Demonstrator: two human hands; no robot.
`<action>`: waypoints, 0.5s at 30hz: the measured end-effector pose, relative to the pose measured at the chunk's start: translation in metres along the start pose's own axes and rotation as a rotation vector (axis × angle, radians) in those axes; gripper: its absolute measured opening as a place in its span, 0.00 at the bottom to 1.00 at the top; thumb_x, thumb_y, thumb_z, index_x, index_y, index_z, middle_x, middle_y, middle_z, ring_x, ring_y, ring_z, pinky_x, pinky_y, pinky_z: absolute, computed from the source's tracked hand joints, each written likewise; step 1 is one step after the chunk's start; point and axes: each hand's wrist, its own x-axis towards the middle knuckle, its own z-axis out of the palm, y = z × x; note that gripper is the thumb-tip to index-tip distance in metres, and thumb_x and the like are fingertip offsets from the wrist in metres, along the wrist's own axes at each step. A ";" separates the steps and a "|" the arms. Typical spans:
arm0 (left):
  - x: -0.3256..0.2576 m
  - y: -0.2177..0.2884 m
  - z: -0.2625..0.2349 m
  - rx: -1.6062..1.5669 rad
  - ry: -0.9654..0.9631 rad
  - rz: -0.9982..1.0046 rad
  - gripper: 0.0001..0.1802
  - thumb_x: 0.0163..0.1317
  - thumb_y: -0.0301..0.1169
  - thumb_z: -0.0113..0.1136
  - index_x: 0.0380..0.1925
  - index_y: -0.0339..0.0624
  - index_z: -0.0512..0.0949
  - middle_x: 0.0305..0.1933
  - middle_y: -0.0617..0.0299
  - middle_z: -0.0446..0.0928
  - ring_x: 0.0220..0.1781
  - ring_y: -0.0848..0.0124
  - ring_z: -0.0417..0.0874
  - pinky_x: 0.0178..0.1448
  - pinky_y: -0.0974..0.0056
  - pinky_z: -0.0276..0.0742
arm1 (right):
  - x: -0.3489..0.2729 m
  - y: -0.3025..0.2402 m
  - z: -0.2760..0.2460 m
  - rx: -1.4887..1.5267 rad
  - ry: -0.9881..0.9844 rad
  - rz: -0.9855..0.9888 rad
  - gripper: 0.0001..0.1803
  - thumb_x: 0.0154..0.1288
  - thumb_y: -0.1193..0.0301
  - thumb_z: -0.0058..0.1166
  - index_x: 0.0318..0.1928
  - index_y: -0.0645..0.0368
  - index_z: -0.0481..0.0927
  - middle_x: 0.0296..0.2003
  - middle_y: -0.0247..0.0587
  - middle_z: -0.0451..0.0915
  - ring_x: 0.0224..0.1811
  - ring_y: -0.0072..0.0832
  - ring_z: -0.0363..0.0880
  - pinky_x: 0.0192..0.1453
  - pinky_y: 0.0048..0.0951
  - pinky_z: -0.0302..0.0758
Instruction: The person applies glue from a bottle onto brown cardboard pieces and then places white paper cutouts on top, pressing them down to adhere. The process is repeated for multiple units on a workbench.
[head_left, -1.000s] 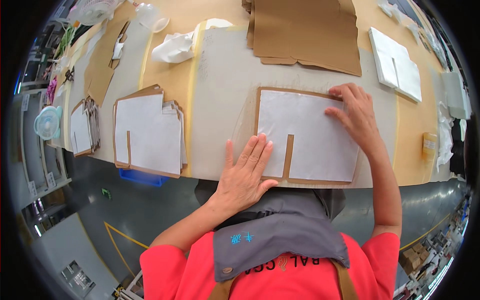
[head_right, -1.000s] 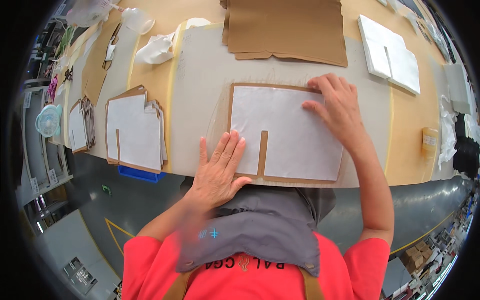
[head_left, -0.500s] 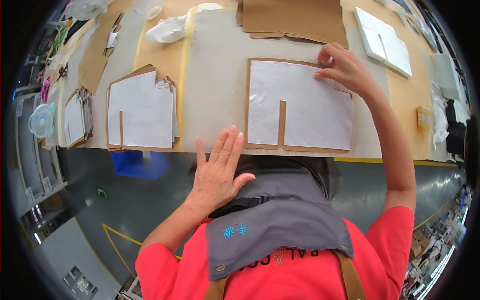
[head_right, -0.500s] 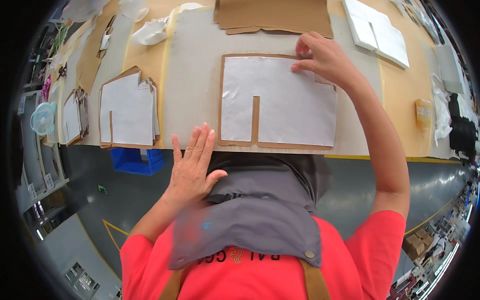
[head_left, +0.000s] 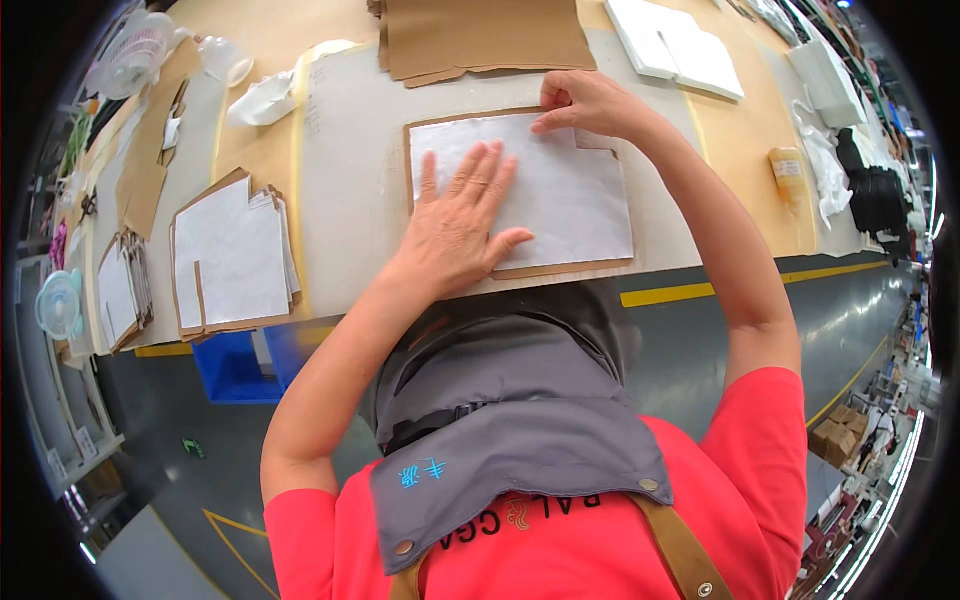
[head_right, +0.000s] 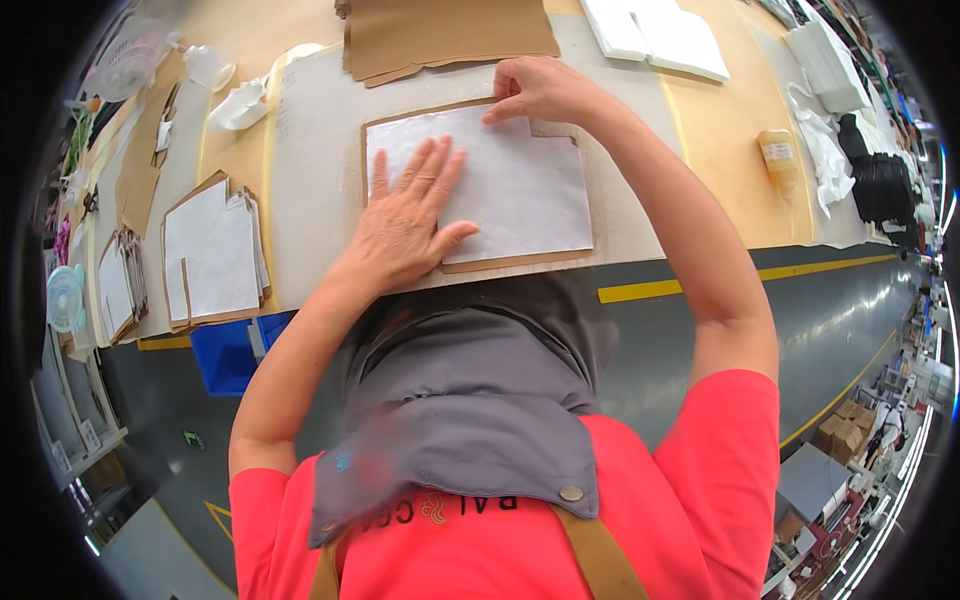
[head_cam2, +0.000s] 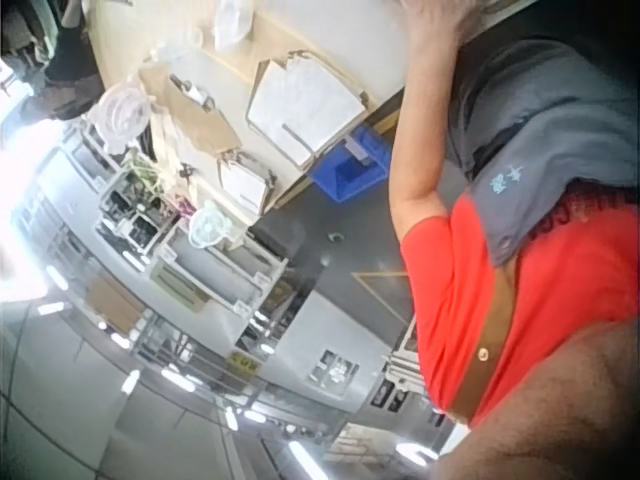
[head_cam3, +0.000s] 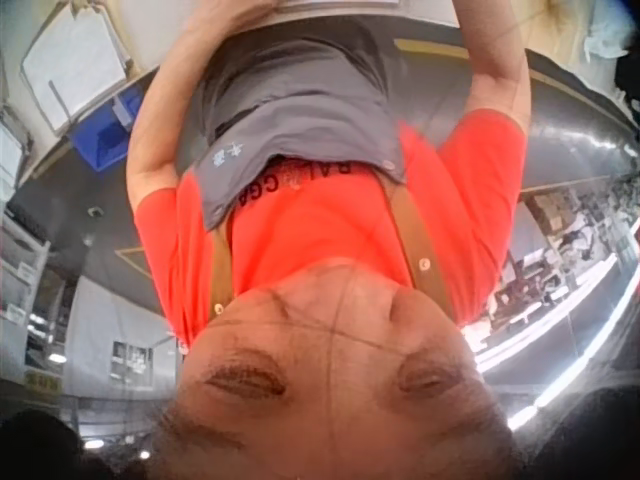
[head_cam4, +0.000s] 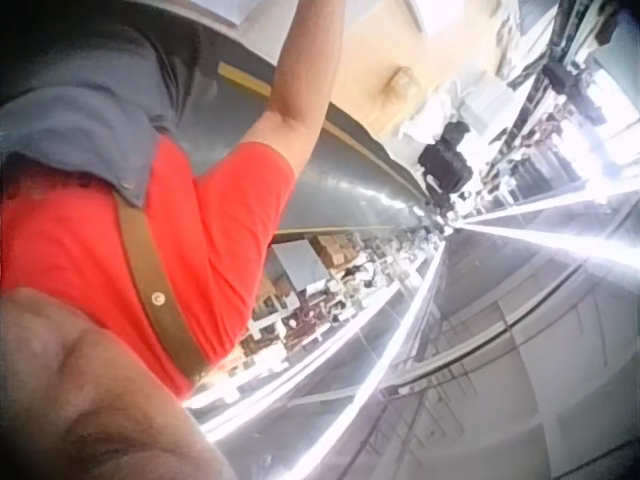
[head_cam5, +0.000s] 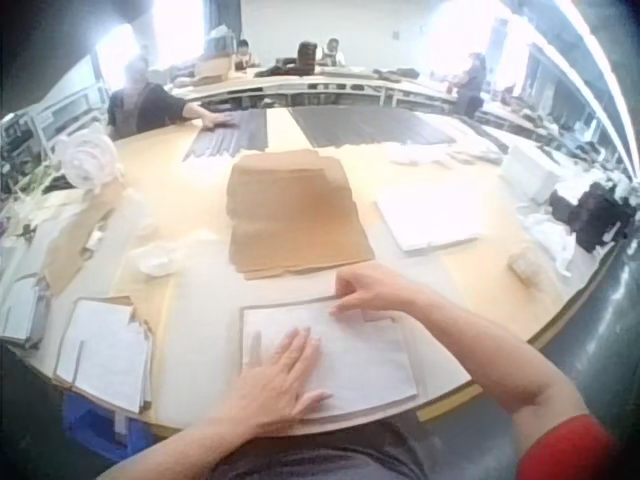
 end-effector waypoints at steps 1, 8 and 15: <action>0.007 0.008 0.003 -0.022 -0.014 0.064 0.45 0.72 0.63 0.40 0.77 0.42 0.53 0.82 0.53 0.49 0.84 0.60 0.45 0.82 0.38 0.31 | -0.002 0.005 0.001 0.048 -0.003 0.013 0.26 0.52 0.49 0.72 0.37 0.58 0.83 0.34 0.40 0.84 0.40 0.32 0.81 0.42 0.34 0.75; 0.032 0.078 0.028 -0.204 -0.033 0.459 0.44 0.70 0.65 0.38 0.76 0.47 0.57 0.80 0.51 0.56 0.82 0.59 0.52 0.83 0.43 0.39 | -0.016 0.015 0.002 0.188 -0.016 0.094 0.24 0.56 0.52 0.72 0.27 0.62 0.78 0.22 0.31 0.74 0.29 0.23 0.73 0.33 0.29 0.68; -0.012 0.111 0.027 -0.422 -0.045 0.643 0.36 0.71 0.55 0.49 0.73 0.52 0.62 0.78 0.53 0.58 0.81 0.58 0.56 0.82 0.47 0.48 | -0.035 0.005 0.004 0.192 -0.019 0.121 0.25 0.59 0.59 0.70 0.24 0.63 0.69 0.17 0.29 0.64 0.23 0.20 0.63 0.29 0.31 0.64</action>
